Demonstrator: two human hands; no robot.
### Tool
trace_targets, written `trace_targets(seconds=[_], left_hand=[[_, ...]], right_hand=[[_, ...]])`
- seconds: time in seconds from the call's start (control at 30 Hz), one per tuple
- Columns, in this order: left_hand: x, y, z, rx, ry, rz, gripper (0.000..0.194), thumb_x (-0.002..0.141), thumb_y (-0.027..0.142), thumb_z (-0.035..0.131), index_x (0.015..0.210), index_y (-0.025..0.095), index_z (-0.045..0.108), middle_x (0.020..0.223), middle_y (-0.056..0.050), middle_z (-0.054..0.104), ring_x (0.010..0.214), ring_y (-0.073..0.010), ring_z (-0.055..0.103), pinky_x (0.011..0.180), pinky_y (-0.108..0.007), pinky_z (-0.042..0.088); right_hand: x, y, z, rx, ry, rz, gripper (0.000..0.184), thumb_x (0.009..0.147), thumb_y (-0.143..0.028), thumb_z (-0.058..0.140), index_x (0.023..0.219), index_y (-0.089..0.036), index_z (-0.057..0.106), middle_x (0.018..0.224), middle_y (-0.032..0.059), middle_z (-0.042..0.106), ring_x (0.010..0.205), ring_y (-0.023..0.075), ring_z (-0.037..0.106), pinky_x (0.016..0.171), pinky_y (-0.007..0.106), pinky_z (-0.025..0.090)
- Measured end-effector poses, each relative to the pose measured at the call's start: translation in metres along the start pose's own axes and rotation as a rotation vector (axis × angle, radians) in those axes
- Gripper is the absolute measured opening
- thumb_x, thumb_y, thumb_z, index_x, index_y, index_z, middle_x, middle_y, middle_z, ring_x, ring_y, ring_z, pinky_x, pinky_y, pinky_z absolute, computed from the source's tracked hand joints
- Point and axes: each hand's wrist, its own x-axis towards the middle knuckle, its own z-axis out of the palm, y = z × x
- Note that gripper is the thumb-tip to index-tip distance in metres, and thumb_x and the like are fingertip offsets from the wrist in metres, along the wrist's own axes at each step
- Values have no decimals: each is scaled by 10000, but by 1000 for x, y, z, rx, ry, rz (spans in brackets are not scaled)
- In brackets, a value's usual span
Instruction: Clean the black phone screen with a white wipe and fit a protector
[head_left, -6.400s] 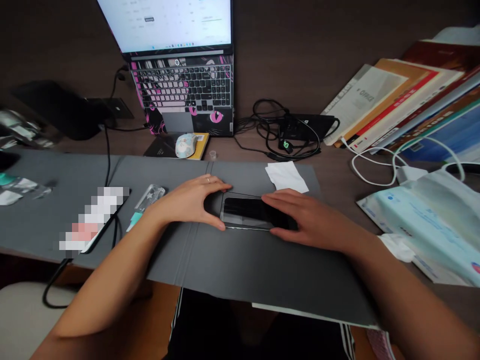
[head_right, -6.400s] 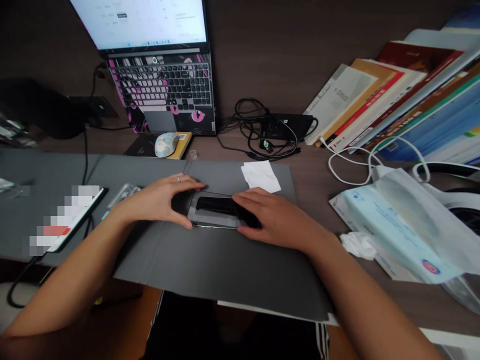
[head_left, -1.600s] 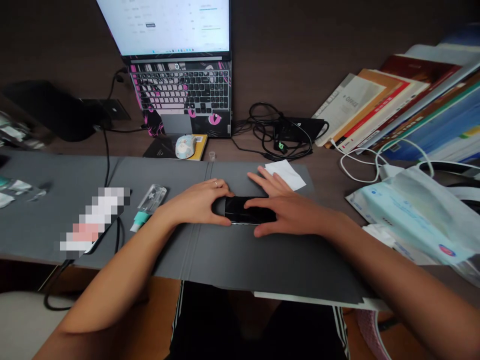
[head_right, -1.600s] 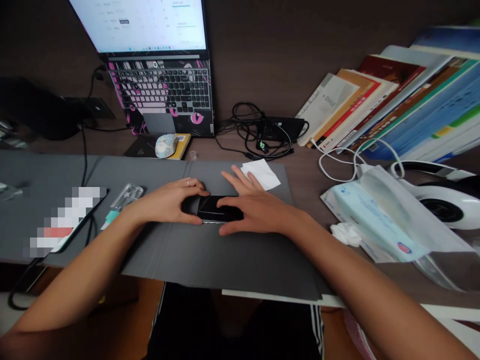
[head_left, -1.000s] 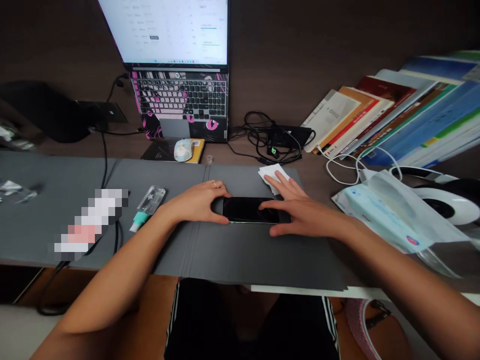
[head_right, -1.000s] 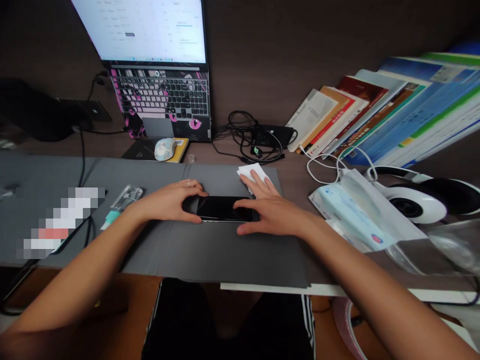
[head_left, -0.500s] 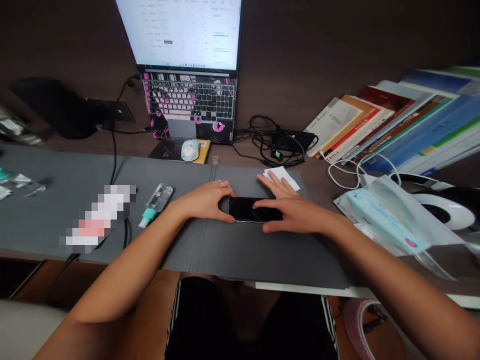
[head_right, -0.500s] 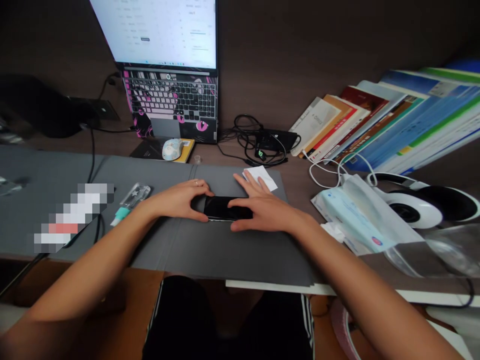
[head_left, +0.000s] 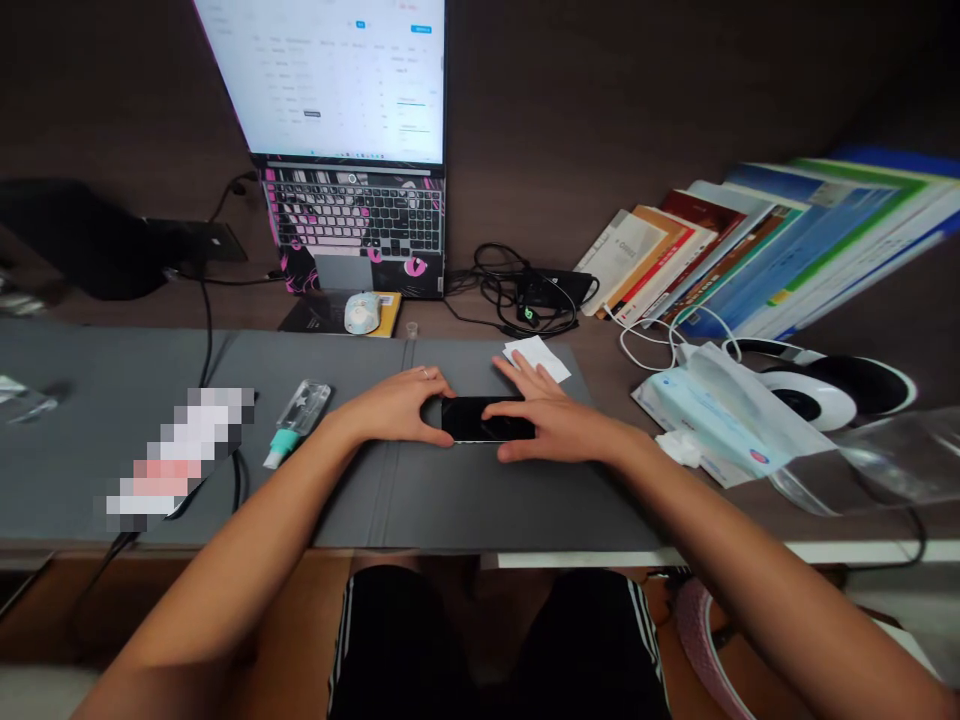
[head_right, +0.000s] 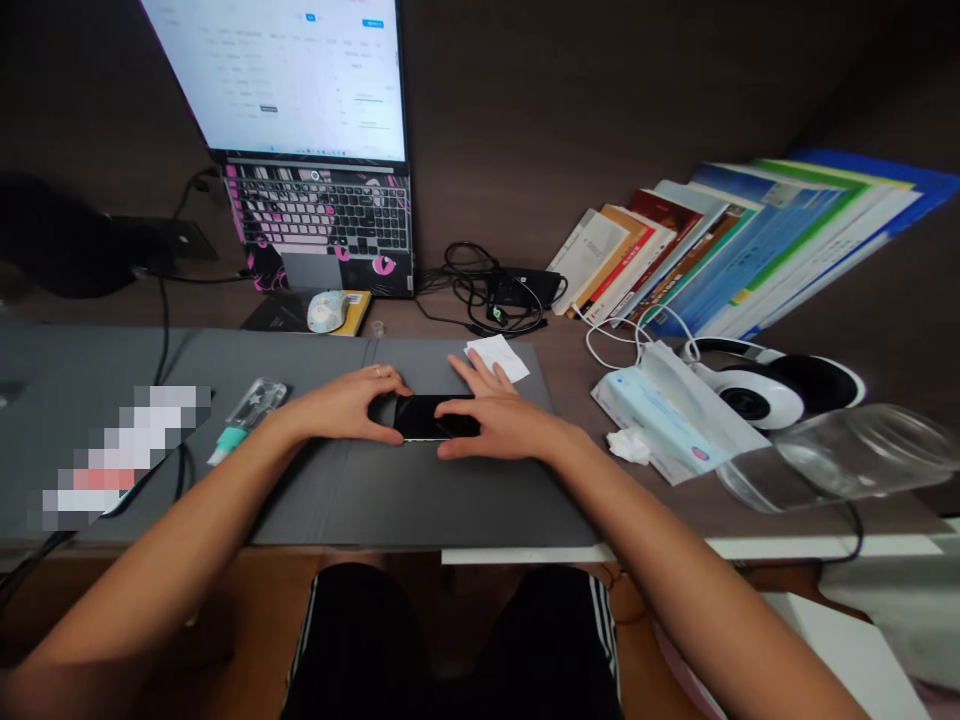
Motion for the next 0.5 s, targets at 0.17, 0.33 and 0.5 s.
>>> trace_targets(seconds=[0.17,0.33,0.5], left_hand=[[1,-1,1,22,1,16,629,765,578,764,1229,173,638,1158,-95,604,1098,-288,585,963,-409,470],[0,-4,2,8,33,47,622,777,588,749,1225,172,635,1166,-99,611,1103,-287,587,970,-400,468],[-1,-4,1,12,23,46,657,762,602,760,1238,170,627,1186,-100,611,1115,-290,583,979,-398,459]], right_hand=[[21,-12,0,-13,41,-102,524,862,-687,652,1260,-349,692,1718,22,82,1572,392,-21,1227,683,74],[17,44,-3,-60,509,112,461,967,-599,526,1143,-214,709,1536,141,450,1425,324,436,1180,570,344],[17,81,9,-175,496,237,532,900,-602,581,1219,-190,689,1247,150,637,1191,345,579,1060,563,461]])
